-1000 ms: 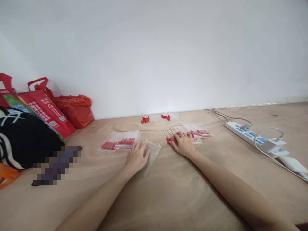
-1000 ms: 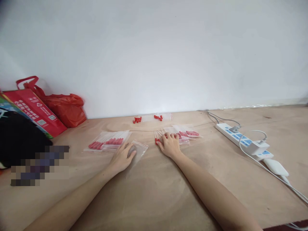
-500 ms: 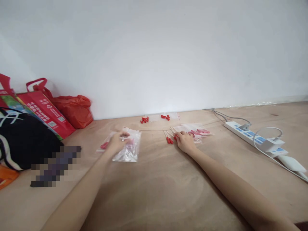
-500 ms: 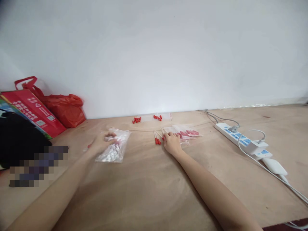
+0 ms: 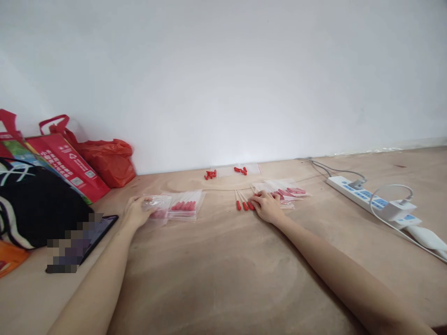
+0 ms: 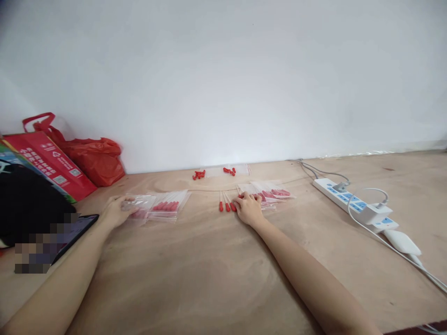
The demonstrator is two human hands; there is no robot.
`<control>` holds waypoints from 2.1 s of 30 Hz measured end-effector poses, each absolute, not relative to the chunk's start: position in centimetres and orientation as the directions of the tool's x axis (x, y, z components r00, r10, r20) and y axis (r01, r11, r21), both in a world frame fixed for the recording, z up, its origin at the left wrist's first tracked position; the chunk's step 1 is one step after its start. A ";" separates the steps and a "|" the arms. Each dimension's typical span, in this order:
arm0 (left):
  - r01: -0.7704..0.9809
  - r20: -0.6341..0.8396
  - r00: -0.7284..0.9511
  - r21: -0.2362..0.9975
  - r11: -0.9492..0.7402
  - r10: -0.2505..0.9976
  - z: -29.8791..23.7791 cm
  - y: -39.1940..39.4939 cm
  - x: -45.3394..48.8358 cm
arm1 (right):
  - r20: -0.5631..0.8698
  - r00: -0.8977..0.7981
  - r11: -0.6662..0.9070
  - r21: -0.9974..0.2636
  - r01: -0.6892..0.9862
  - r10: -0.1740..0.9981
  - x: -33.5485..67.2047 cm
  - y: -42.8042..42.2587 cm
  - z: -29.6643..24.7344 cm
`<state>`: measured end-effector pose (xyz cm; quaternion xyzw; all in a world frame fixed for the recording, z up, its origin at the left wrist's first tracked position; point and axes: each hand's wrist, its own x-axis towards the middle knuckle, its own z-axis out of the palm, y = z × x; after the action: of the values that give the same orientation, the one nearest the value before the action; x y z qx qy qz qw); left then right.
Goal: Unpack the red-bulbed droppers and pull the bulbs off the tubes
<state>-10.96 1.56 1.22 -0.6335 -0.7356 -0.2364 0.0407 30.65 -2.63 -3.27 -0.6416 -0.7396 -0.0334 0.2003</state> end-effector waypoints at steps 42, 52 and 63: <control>0.668 0.559 0.162 0.545 -0.507 0.813 -1.5 -3.4 5.7 | 0.564 -0.242 0.410 -0.192 0.892 0.789 29.1 -3.9 -3.2; 0.692 0.565 -0.123 0.638 -0.337 0.816 -2.1 -2.6 4.4 | 0.441 -0.453 0.539 -0.087 0.838 0.775 24.5 -4.2 -2.1; 0.703 0.486 0.371 0.410 -0.581 0.791 -2.4 -3.4 5.3 | 0.442 -0.374 0.455 -0.090 0.886 0.815 24.5 -3.2 -2.4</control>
<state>5.35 -3.43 -2.44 -0.8252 -0.4527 -0.3311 -0.0666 24.51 -3.23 -2.42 -0.5155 -0.8249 -0.0810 0.2172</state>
